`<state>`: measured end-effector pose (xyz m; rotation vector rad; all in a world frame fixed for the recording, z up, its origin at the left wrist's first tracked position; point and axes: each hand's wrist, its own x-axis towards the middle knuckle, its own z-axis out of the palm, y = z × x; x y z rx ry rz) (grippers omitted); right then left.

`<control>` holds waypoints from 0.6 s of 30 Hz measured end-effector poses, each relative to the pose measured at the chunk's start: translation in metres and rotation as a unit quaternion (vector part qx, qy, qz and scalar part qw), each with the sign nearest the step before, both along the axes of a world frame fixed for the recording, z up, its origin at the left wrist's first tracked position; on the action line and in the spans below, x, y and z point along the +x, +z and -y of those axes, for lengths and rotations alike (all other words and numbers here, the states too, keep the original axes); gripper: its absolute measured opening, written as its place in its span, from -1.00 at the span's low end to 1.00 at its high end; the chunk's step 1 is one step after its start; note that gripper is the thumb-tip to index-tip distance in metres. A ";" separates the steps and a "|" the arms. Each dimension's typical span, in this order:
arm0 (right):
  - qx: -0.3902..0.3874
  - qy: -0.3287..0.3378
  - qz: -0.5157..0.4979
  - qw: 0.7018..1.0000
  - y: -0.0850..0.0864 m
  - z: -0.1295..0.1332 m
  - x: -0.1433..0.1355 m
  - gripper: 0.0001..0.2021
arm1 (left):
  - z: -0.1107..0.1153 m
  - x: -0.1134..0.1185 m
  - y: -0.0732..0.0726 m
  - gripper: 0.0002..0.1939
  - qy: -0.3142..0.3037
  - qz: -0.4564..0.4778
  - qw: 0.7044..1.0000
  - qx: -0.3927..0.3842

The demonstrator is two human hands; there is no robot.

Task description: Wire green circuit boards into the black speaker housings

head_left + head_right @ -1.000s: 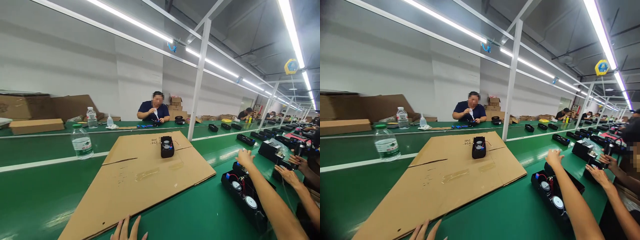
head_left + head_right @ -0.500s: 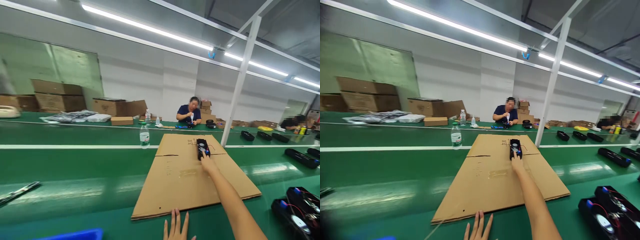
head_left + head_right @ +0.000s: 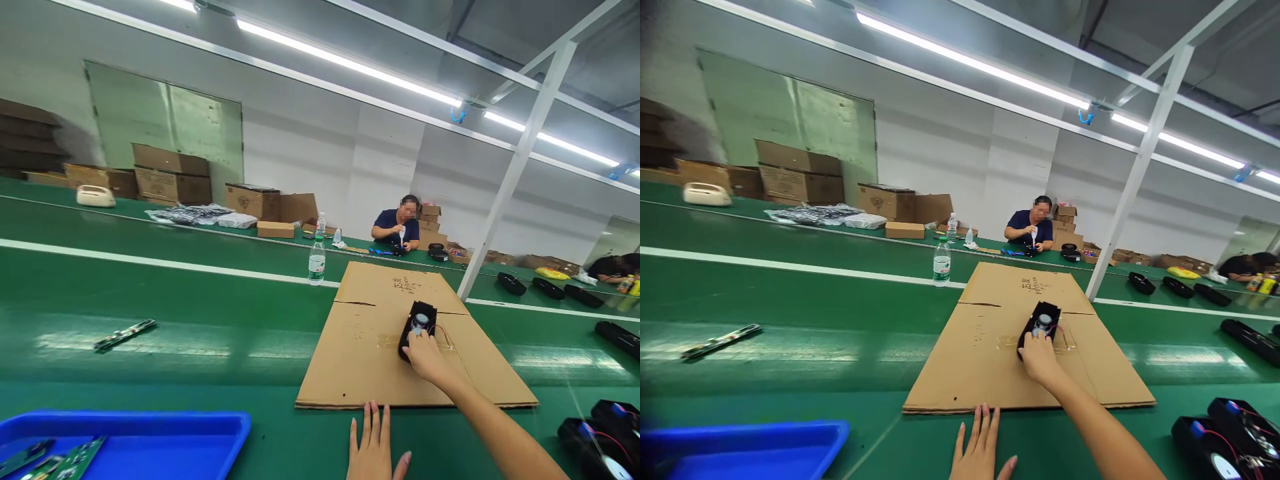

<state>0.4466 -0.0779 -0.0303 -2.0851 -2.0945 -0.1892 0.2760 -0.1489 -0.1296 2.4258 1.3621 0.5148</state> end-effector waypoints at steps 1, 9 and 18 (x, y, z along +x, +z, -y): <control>0.002 0.013 -0.006 1.000 0.004 0.011 0.003 -0.78 | 0.001 0.000 0.000 -0.30 0.011 0.014 1.000 0.010; 0.013 0.068 -0.008 0.998 0.003 0.073 0.040 -0.63 | 0.005 -0.002 -0.011 -0.17 -0.010 0.198 0.980 0.023; 0.032 0.090 0.023 0.995 -0.015 0.117 0.003 -0.95 | -0.012 -0.021 0.010 -0.39 0.071 0.541 0.814 -0.200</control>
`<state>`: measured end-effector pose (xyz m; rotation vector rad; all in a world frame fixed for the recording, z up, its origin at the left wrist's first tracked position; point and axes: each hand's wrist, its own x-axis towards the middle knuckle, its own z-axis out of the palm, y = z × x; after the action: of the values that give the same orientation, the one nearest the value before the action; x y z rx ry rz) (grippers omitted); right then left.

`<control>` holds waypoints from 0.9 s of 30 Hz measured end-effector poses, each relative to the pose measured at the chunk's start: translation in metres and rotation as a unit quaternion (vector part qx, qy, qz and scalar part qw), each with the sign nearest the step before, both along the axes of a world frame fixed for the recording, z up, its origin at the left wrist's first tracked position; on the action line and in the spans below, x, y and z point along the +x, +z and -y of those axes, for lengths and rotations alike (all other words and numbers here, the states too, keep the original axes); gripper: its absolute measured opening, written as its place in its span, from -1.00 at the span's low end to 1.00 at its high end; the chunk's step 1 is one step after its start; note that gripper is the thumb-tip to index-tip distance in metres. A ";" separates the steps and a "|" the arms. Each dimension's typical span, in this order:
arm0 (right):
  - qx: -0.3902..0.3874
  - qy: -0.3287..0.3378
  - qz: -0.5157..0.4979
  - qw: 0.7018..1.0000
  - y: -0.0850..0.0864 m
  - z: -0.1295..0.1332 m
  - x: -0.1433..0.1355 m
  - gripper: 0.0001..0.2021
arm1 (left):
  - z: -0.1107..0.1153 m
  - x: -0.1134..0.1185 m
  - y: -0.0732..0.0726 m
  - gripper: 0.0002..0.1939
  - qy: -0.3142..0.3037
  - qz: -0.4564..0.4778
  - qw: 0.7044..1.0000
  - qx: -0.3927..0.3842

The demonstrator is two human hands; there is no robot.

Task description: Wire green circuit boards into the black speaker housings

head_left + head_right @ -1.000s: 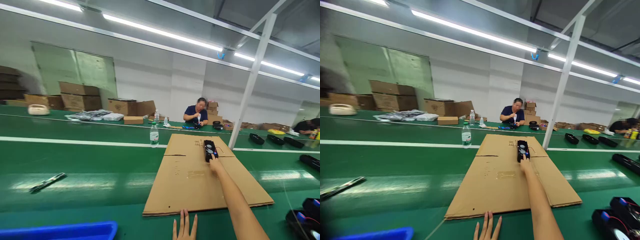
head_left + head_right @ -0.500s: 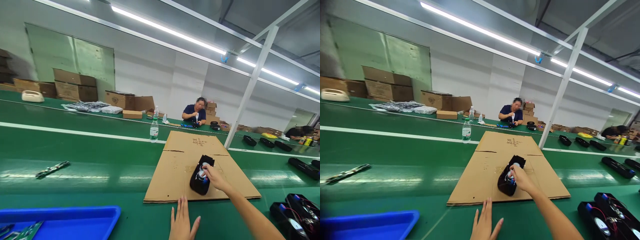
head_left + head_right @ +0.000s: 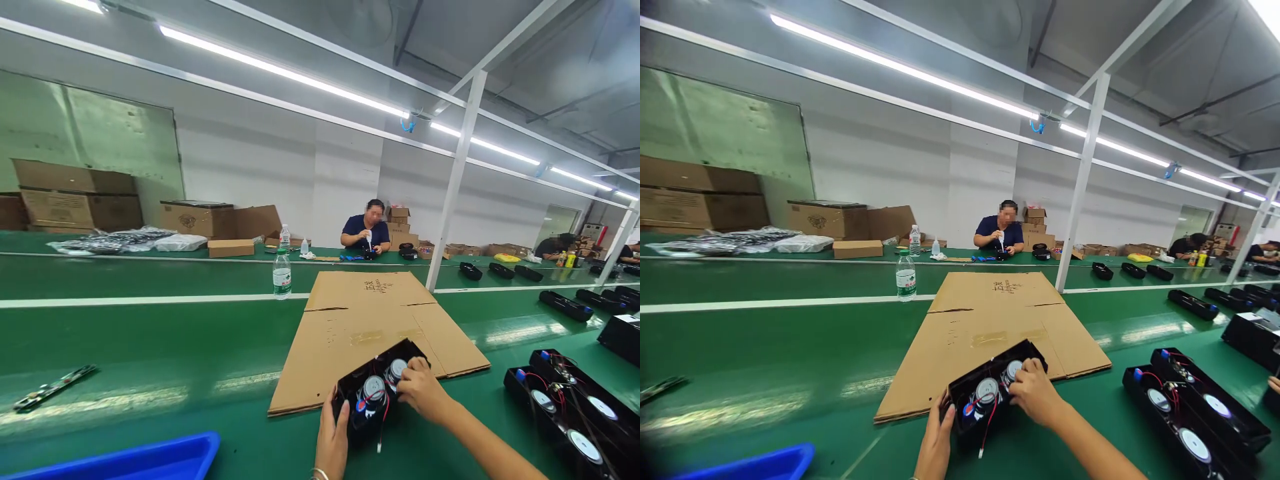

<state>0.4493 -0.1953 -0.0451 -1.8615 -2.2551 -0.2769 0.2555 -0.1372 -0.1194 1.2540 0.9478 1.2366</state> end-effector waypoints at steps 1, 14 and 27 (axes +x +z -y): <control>0.004 0.004 0.003 1.000 -0.001 0.011 -0.006 -0.94 | -0.001 -0.001 0.003 -0.42 0.004 0.022 1.000 -0.015; 0.206 0.121 -0.022 0.971 -0.003 0.031 -0.091 -0.79 | -0.011 0.001 0.011 -0.64 -0.007 0.027 0.996 -0.082; -0.022 0.196 -0.190 0.962 0.040 0.020 -0.074 -0.88 | -0.082 -0.190 0.067 -0.81 0.096 -0.297 0.949 -0.037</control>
<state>0.3757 -0.2157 -0.0054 -1.2999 -2.2917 0.1804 0.0652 -0.0551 -0.0526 1.5356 1.5675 0.9639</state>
